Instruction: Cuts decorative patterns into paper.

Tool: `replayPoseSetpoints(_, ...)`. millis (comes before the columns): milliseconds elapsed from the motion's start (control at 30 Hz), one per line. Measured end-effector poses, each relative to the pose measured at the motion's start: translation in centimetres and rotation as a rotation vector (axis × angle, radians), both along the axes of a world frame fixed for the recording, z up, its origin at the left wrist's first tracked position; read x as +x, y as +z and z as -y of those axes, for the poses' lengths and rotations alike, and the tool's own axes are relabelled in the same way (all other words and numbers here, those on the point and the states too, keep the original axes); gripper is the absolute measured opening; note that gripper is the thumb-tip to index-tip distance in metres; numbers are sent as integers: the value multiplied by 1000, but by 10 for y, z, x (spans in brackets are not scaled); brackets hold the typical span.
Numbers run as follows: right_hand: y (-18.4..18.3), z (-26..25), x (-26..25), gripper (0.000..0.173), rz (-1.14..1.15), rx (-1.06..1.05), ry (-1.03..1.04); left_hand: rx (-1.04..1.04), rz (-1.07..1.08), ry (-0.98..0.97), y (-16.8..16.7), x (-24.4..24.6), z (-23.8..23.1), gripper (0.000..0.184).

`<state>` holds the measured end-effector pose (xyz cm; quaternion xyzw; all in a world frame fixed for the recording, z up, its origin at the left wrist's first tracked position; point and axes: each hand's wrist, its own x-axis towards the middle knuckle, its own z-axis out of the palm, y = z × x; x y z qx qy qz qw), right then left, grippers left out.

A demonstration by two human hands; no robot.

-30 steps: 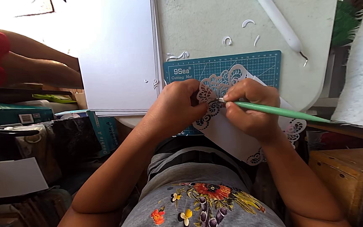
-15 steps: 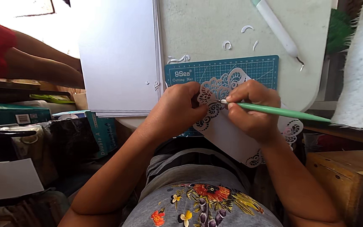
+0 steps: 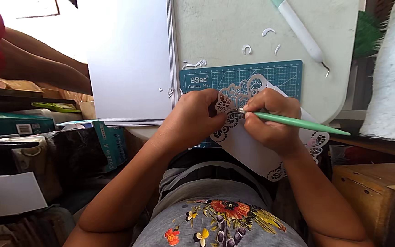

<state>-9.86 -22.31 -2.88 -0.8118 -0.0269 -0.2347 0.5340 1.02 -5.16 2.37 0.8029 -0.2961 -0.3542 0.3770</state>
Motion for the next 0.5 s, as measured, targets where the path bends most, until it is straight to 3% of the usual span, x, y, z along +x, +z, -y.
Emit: replayPoseSetpoints(500, -1, 2, -1, 5, 36, 41, 9, 12, -14, 12, 0, 0, 1, 9)
